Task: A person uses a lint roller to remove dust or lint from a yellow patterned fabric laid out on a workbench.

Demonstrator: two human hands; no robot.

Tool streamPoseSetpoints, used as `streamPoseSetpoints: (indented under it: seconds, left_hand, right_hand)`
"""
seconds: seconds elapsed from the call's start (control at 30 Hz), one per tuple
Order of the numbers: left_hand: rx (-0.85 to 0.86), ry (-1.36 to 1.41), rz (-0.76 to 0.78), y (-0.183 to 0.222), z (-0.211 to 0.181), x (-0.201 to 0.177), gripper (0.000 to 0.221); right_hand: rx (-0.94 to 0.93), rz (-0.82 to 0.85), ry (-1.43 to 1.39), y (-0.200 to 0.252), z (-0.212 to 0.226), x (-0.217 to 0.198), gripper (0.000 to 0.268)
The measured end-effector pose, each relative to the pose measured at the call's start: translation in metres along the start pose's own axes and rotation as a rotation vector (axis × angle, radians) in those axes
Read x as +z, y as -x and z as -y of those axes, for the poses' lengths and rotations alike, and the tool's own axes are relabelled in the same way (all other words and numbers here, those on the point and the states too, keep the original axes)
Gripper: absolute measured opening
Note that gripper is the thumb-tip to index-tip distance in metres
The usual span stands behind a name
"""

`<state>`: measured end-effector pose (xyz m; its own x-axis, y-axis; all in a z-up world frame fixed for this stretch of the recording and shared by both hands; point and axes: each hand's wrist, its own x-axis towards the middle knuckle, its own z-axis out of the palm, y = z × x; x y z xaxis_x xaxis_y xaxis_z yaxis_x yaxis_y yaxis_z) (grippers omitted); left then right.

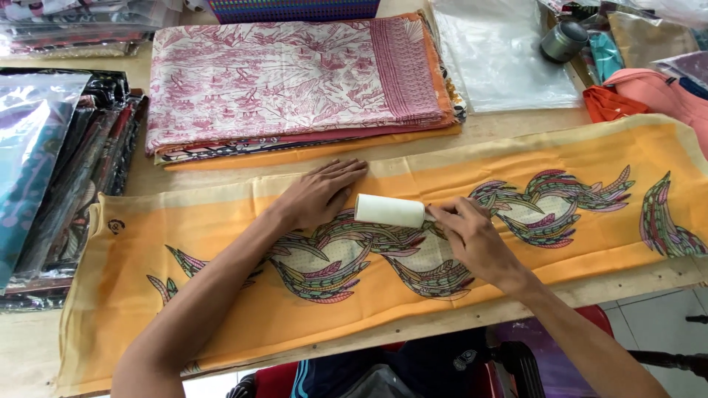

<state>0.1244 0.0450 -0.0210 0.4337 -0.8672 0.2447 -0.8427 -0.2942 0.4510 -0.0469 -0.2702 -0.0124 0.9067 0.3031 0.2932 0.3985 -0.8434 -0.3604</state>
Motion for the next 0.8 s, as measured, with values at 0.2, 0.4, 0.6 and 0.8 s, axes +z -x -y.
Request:
streamPoseSetpoints:
  seconds: [0.2, 0.4, 0.6, 0.8]
  left_hand:
    - [-0.004, -0.021, 0.021, 0.000, -0.001, -0.001, 0.054]
    - [-0.005, -0.022, 0.003, 0.001, -0.001, 0.001, 0.054]
    - [0.004, -0.052, -0.015, 0.001, -0.001, 0.004, 0.054]
    - [0.014, 0.009, -0.071, 0.001, 0.001, -0.002, 0.047]
  right_hand:
    - [-0.053, 0.094, 0.033, 0.023, 0.012, 0.000, 0.043]
    - [-0.122, 0.254, -0.050, 0.076, 0.046, -0.028, 0.048]
    - [-0.129, 0.367, -0.139, 0.080, 0.057, -0.051, 0.078]
    - [-0.083, 0.108, -0.027, 0.014, 0.054, -0.010, 0.028]
